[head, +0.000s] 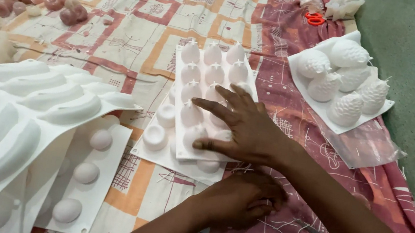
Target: Organizing and preparing various silicone molds for candle making on a covered workspace.
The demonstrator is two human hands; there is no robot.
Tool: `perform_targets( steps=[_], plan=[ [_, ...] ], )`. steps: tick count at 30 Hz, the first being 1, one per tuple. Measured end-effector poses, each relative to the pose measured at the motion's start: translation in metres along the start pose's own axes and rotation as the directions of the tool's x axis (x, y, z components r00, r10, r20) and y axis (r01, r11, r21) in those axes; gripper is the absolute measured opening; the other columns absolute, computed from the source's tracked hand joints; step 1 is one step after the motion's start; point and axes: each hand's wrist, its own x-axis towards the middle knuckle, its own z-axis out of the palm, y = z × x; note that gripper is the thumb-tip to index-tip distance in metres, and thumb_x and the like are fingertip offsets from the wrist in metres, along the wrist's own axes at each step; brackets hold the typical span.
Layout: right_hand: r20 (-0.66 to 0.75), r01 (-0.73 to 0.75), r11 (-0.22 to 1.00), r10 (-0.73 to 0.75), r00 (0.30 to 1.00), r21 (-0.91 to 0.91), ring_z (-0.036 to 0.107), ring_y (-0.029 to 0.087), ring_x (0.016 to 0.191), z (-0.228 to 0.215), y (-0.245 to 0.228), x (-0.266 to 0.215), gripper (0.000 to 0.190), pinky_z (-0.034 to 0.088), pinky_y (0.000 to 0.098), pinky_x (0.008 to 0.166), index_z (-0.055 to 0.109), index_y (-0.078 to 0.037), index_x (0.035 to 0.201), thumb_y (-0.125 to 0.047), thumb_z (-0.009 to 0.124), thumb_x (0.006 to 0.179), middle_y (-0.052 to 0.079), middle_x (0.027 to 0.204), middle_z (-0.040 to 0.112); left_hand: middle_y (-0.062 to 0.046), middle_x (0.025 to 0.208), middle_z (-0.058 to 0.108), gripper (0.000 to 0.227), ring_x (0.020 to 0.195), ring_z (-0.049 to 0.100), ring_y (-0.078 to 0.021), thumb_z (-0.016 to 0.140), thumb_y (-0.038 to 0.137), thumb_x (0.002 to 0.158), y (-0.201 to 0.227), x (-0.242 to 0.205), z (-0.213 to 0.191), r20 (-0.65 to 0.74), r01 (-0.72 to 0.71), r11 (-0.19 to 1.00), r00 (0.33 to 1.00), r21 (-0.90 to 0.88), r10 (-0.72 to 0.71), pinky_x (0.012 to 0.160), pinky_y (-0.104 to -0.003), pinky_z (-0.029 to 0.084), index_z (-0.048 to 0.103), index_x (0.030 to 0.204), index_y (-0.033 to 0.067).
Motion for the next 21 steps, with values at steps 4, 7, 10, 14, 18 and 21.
perform_targets(
  steps=[4, 7, 10, 14, 18, 21],
  plan=[
    [0.021, -0.016, 0.999, 0.017, 1.000, -0.028, 0.047, 0.044, 0.131, 0.006, -0.009, -0.001, 0.107, 0.032, 0.0698, 0.104, 0.030, -0.038, 0.156, -0.066, 0.080, 0.066, 0.023, 0.164, 0.024, -0.010, 0.121, 0.073, 0.022, 0.117, 0.068, -0.0298, 0.068, 0.013, 0.093, -0.011, -0.004, 0.004, -0.006, -0.017, 1.000, 1.000, -0.008, 0.017, 0.105, -0.043, 0.051, 0.072, 0.115, 0.0083],
    [-0.152, 0.117, 0.992, -0.123, 0.981, -0.047, 0.058, 0.045, 0.119, 0.012, -0.002, -0.004, 0.093, 0.038, 0.0687, 0.095, 0.044, -0.036, 0.153, -0.053, 0.083, 0.070, 0.025, 0.151, 0.042, -0.008, 0.127, 0.073, 0.022, 0.120, 0.071, -0.0261, 0.071, 0.020, 0.096, -0.003, -0.006, -0.007, 0.024, -0.053, 0.994, 0.998, -0.100, 0.056, 0.109, -0.039, 0.054, 0.074, 0.115, 0.0099],
    [-0.206, 0.154, 0.975, -0.185, 0.961, -0.157, 0.066, 0.035, 0.105, 0.023, 0.013, -0.006, 0.057, 0.047, 0.0583, 0.089, 0.058, -0.038, 0.144, -0.033, 0.076, 0.090, 0.013, 0.136, 0.058, -0.008, 0.134, 0.072, 0.034, 0.124, 0.070, -0.0244, 0.075, 0.029, 0.094, 0.016, -0.009, -0.034, 0.140, -0.017, 0.959, 0.988, -0.282, 0.058, 0.111, -0.038, 0.054, 0.073, 0.123, 0.0106],
    [-0.341, 0.179, 0.974, -0.123, 0.932, 0.137, 0.069, 0.026, 0.098, 0.017, 0.030, -0.011, 0.046, 0.058, 0.0421, 0.082, 0.065, -0.025, 0.129, -0.006, 0.071, 0.088, 0.009, 0.119, 0.061, -0.010, 0.144, 0.064, 0.052, 0.134, 0.062, -0.0234, 0.076, 0.028, 0.094, 0.030, -0.014, -0.081, 0.305, 0.061, 0.853, 0.945, -0.519, 0.119, 0.118, -0.040, 0.049, 0.063, 0.141, 0.0095],
    [-0.600, 0.226, 0.968, -0.119, 0.791, 0.106, 0.068, 0.026, 0.106, -0.014, 0.049, -0.022, 0.048, 0.059, 0.0375, 0.086, 0.064, -0.020, 0.127, 0.012, 0.068, 0.091, 0.010, 0.120, 0.060, -0.014, 0.129, 0.073, 0.031, 0.112, 0.074, -0.0262, 0.075, 0.015, 0.098, -0.011, -0.024, -0.096, -0.136, -0.034, 0.572, 0.981, -0.820, -0.137, 0.098, -0.045, 0.062, 0.067, 0.125, 0.0011],
    [-0.709, 0.116, 0.986, -0.164, 0.686, -0.117, 0.063, 0.031, 0.117, -0.045, 0.075, -0.031, 0.046, 0.061, 0.0360, 0.093, 0.062, -0.017, 0.129, 0.011, 0.072, 0.093, 0.015, 0.125, 0.055, -0.011, 0.122, 0.077, 0.020, 0.109, 0.074, -0.0222, 0.070, 0.011, 0.098, -0.041, -0.037, -0.116, -0.697, 0.112, 0.962, 0.669, -0.250, -0.259, 0.091, -0.038, 0.056, 0.070, 0.118, 0.0069]
  ],
)
